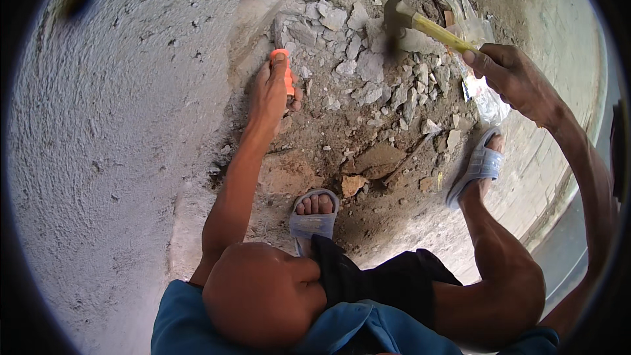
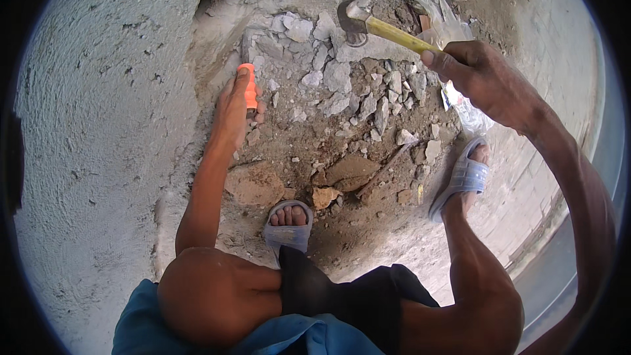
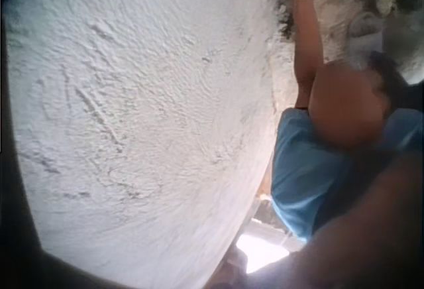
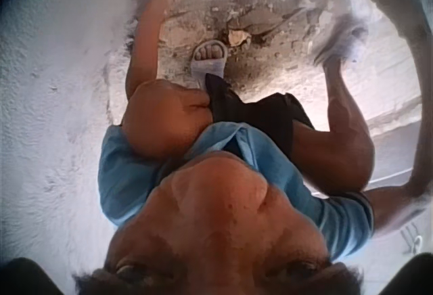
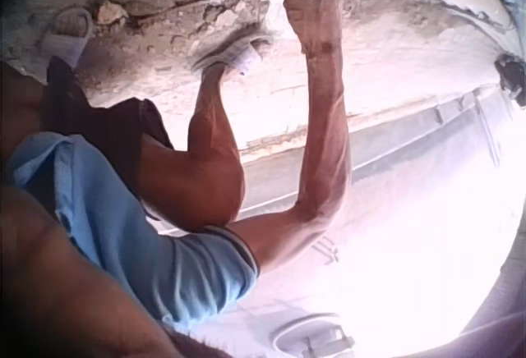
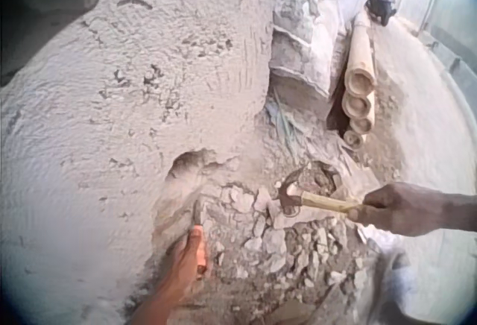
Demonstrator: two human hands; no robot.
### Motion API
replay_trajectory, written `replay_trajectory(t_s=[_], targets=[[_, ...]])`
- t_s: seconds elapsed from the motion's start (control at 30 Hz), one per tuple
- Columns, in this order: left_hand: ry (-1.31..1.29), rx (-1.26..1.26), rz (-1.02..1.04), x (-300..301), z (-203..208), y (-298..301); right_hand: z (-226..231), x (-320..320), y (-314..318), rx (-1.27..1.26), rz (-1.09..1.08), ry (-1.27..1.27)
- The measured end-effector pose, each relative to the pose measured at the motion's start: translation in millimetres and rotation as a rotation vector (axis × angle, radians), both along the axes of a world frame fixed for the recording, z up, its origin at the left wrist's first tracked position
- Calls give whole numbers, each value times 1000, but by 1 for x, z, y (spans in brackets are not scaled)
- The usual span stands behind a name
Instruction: The person uses a hammer to strike a chisel, chipping away concrete from a hole in a wall.
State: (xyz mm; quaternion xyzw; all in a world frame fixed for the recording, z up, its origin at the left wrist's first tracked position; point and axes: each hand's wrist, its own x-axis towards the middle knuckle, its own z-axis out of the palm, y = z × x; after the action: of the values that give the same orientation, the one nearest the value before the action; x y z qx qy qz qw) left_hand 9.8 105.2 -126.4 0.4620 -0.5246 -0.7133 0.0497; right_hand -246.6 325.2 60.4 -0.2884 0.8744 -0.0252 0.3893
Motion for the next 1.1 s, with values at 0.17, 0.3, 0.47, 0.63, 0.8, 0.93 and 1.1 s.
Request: replay_trajectory(t_s=[0.17,0.3,0.47,0.63,0.8,0.93,1.1], targets=[[-403,-433,-371,-19,19,-25,-51,-44,21,-172,160,-51],[-533,-629,-915,-68,48,0,-66,-99,31,-189,280,-79],[-655,-497,-951,-99,94,25,-74,-151,14,-285,408,-90],[-744,5,-436,-83,135,76,-128,-135,1,-519,567,-315],[-697,246,-35,-64,186,138,-145,-131,-3,-596,740,-360],[-553,188,57,-50,202,155,-153,-128,6,-433,830,-363],[42,-24,566,-70,117,107,-109,-114,26,-338,702,-374]])
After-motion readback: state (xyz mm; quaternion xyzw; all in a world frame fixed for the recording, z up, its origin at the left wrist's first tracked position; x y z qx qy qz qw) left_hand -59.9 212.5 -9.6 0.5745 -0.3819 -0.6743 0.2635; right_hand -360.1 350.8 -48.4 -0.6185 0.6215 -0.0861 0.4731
